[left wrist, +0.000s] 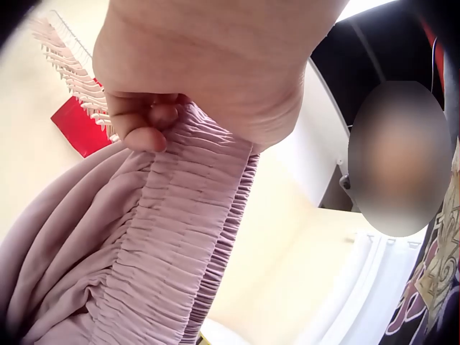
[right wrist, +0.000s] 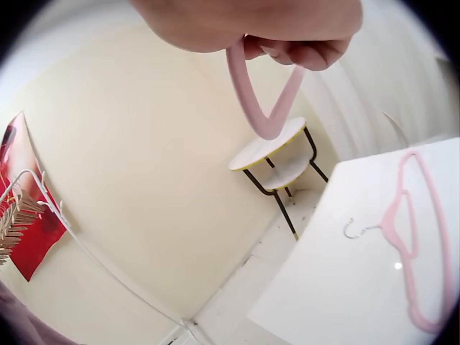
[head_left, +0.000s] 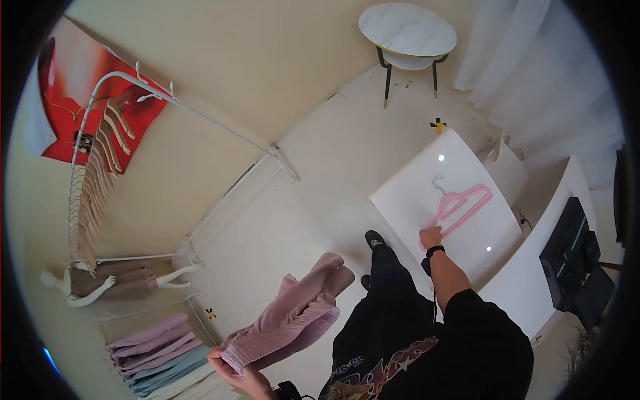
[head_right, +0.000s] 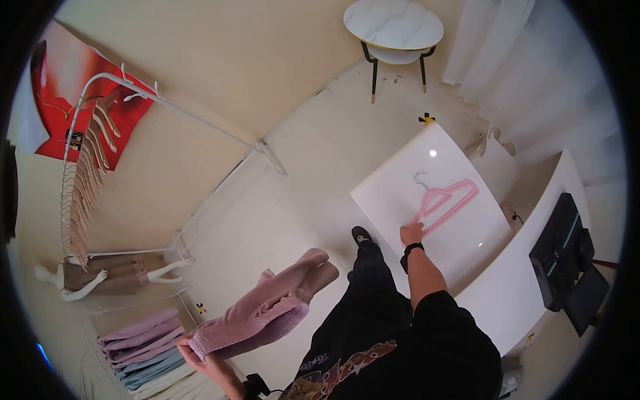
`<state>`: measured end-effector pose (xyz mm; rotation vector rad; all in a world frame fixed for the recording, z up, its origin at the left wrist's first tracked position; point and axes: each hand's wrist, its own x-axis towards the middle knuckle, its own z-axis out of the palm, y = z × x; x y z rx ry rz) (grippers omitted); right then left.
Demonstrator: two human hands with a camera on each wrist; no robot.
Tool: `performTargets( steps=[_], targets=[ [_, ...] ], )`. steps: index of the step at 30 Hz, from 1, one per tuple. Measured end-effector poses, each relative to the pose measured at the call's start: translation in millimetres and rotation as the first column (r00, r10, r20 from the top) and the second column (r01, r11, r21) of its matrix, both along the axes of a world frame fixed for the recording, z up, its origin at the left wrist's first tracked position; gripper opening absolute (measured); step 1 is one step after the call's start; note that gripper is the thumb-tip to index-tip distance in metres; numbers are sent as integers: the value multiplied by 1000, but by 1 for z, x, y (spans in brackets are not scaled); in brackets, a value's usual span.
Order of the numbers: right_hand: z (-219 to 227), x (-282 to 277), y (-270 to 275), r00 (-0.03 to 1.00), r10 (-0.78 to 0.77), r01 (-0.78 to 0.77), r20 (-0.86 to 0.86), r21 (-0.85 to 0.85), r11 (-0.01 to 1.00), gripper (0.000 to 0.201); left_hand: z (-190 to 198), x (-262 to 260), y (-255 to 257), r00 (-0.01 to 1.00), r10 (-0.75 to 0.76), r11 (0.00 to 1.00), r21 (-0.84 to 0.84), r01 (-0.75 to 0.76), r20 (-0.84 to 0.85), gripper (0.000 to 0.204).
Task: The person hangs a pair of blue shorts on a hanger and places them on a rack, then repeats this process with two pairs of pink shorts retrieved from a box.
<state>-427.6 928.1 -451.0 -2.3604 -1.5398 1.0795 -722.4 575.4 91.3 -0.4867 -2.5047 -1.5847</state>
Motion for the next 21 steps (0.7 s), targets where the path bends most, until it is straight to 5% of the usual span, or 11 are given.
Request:
performTargets(
  steps=[3, 5, 9, 12, 15, 16, 17, 19, 21],
  targets=[
    [-6, 8, 6, 991, -64, 59, -119, -45, 997, 56, 1, -17, 37, 1000, -29, 998, -53, 30, 6, 15],
    [-27, 15, 7, 989, 33, -49, -141, -113, 992, 50, 2, -28, 54, 998, -34, 999, -39, 36, 50, 23],
    [38, 10, 22, 999, 5, -19, -53, -271, 962, 53, 1, -49, 86, 987, -80, 995, 65, 71, 142, 22],
    [67, 11, 15, 973, 105, -88, 204, -90, 992, 53, -5, -63, 77, 988, -58, 998, -26, 62, 146, 20],
    [67, 27, 16, 983, 90, -99, 158, 46, 994, 43, -9, -73, 78, 981, -82, 997, 1, 83, 176, 16],
    [99, 22, 18, 990, 85, -89, 116, 35, 995, 41, -11, -76, 76, 979, -76, 997, 13, 75, 188, 16],
    [74, 39, 17, 983, 105, -133, 154, 183, 974, 38, -14, -81, 74, 974, -107, 994, 35, 103, 199, 16],
    [68, 65, 24, 995, 69, -80, 75, 162, 984, 33, -17, -84, 75, 970, -109, 992, 78, 94, 217, 14],
    [100, 64, 25, 982, 24, -75, 186, 273, 959, 35, -21, -93, 72, 972, -91, 993, 97, 71, 218, 13]
  ],
)
